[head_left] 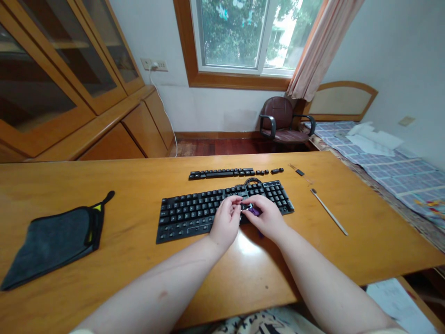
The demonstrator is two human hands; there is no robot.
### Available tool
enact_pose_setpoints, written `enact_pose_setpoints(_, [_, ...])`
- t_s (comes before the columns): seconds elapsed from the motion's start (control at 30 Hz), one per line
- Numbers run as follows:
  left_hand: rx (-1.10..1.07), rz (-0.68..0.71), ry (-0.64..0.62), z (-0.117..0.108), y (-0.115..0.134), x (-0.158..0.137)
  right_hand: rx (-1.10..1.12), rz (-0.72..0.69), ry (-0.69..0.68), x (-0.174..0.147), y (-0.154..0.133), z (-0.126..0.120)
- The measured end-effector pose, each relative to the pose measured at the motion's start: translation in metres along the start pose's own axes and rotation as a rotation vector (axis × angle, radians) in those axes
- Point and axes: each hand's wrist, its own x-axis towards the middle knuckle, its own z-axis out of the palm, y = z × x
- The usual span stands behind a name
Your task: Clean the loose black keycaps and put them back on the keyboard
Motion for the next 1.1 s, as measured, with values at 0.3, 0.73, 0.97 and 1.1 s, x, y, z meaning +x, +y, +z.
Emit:
enact_pose_setpoints(0.3, [0.612, 0.211, -0.195, 0.000, 0.010, -0.003, -0.329, 0.217, 0.133, 0.007, 0.015, -0.044])
enact_pose_setpoints(0.73, [0.845, 0.192, -0.263, 0.004, 0.001, -0.004, -0.538, 0.273, -0.301, 0.008, 0.031, -0.040])
enact_pose_setpoints(0.97, [0.830, 0.196, -0.259, 0.003, -0.001, -0.005, -0.551, 0.278, -0.310, 0.006, 0.034, -0.040])
enact_pose_setpoints(1.1, [0.831, 0.189, -0.260, 0.003, 0.001, -0.004, -0.575, 0.277, -0.310, 0.005, 0.034, -0.039])
